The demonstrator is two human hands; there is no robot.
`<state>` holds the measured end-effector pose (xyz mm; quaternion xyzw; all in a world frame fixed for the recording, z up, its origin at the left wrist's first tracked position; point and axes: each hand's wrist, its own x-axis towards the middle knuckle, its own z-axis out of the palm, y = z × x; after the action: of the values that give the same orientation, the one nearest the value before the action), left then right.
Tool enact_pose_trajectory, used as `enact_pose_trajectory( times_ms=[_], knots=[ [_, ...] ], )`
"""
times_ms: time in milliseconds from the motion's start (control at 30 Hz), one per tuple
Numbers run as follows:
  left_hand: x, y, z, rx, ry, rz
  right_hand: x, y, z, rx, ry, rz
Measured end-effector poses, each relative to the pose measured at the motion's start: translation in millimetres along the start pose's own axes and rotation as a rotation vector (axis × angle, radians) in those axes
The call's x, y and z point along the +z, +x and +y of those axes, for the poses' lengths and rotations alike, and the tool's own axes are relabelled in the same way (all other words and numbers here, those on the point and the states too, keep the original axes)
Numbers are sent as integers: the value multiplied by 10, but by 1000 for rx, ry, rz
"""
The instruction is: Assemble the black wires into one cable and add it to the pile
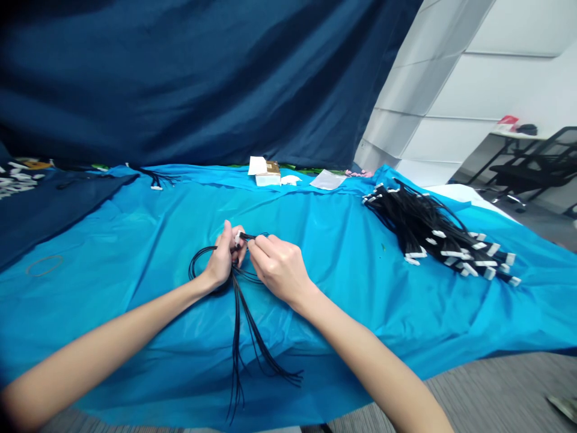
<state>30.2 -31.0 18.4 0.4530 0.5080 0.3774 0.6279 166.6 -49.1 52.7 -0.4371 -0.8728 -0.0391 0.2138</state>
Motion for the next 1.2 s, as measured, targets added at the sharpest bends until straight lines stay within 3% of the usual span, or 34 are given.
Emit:
enact_pose_trajectory(
  times_ms=[167,300,600,800,967,1200],
  knots=[
    [16,46,14,-73,-168,-53,43,-4,22,36,25,20],
    [-3,94,46,-131,-283,-66,29,12,28,25,49,116],
    [-104,150,85,-274,-495,-108,4,19,45,-363,144,222],
    [-105,121,101,-351,-581,-183,-12,24,22,-467,106,224],
    [-63,94,127,-427,-656,-176,17,19,-10,-442,122,208],
    [-14,84,133,-481,-617,-139,100,-7,-53,-263,186,157]
  ],
)
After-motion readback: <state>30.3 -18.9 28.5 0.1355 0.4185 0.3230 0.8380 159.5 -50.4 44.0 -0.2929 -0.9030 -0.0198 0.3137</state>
